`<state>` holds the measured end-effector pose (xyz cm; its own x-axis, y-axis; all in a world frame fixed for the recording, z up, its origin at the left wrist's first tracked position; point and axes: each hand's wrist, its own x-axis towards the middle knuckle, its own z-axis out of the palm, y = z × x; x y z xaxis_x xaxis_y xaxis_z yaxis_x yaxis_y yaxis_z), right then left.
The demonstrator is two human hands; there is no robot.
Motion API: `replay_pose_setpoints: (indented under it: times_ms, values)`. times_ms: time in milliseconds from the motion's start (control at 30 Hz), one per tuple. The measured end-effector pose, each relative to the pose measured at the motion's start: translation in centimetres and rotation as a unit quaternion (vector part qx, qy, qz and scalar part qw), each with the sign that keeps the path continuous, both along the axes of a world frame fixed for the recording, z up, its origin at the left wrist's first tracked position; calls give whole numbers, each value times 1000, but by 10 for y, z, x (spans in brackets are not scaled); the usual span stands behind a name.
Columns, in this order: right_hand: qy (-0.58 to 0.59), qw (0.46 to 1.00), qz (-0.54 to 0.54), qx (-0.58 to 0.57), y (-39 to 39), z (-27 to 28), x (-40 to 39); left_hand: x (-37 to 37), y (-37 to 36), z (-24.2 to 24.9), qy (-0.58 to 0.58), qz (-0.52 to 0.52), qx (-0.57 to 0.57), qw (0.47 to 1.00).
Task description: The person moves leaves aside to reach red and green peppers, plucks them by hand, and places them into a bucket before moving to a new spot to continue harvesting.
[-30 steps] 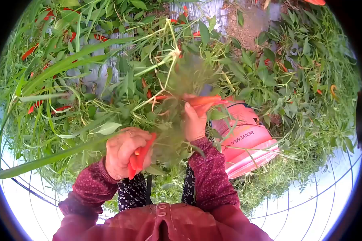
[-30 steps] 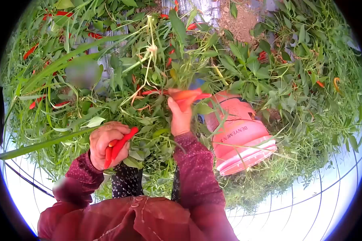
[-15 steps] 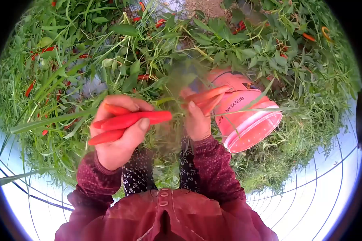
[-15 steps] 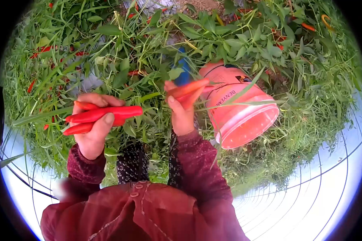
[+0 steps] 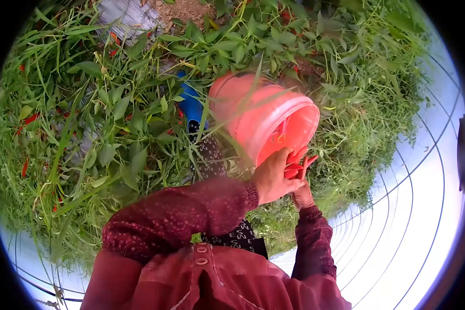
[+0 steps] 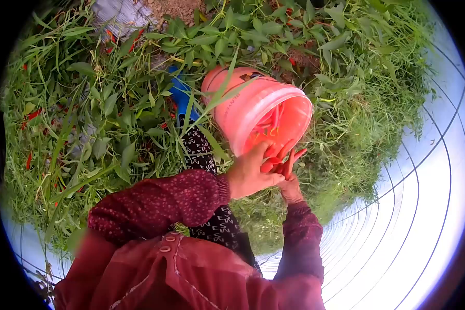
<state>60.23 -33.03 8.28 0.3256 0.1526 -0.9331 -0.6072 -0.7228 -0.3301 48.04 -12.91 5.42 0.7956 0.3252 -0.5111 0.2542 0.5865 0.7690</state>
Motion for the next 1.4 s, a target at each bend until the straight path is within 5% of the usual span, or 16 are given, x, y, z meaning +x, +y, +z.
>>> replay_pose_setpoints:
  times_ms: [67, 200, 300, 367, 400, 500, 567, 633, 700, 767, 833, 900, 1100, 1167, 1300, 1400]
  values:
    - [-39, 992, 120, -9, 8, -22, 11, 22, -18, -16, 19, 7, 57, 998]
    - [-134, 989, 38, -42, 14, -63, 7, -6, 13, -30, -38, -113, 20, 993]
    - [-285, 957, 41, -21, 85, -53, -33, -59, 94, -38, -45, -4, 56, 997]
    - [-272, 949, 138, 80, 125, -42, -58, -88, 140, -68, 75, 86, 177, 978]
    - [-216, 959, 143, 119, 155, -32, -77, -103, 164, -82, 112, 154, 93, 977]
    - [-87, 959, 164, 215, 225, -34, -143, -165, 226, -148, 231, 250, 288, 895]
    - [24, 957, 189, 218, 252, -55, -185, -204, 251, -183, 390, 143, 412, 811]
    - [10, 924, 257, 282, 273, -86, -219, -231, 251, -225, 390, 60, 426, 814]
    - [80, 957, 111, 257, 285, -113, -255, -249, 238, -270, 364, -162, 517, 758]
    - [126, 961, 51, 240, 276, -141, -283, -244, 222, -283, 381, -281, 267, 840]
    - [71, 940, 270, 198, 255, -164, -302, -252, 160, -339, 410, -155, 154, 885]
    - [-56, 793, 569, 210, 242, -183, -310, -258, 136, -334, 360, -194, 207, 889]
    - [-34, 710, 673, 204, 270, -182, -316, -265, 189, -317, 259, -238, 316, 881]
    - [-56, 701, 673, 230, 272, -183, -315, -247, 232, -300, 315, -464, 322, 763]
    - [-76, 703, 664, 243, 270, -181, -314, -219, 290, -302, 385, -347, 451, 727]
    - [7, 701, 662, 264, 264, -182, -320, -194, 315, -330, 378, -226, 477, 761]
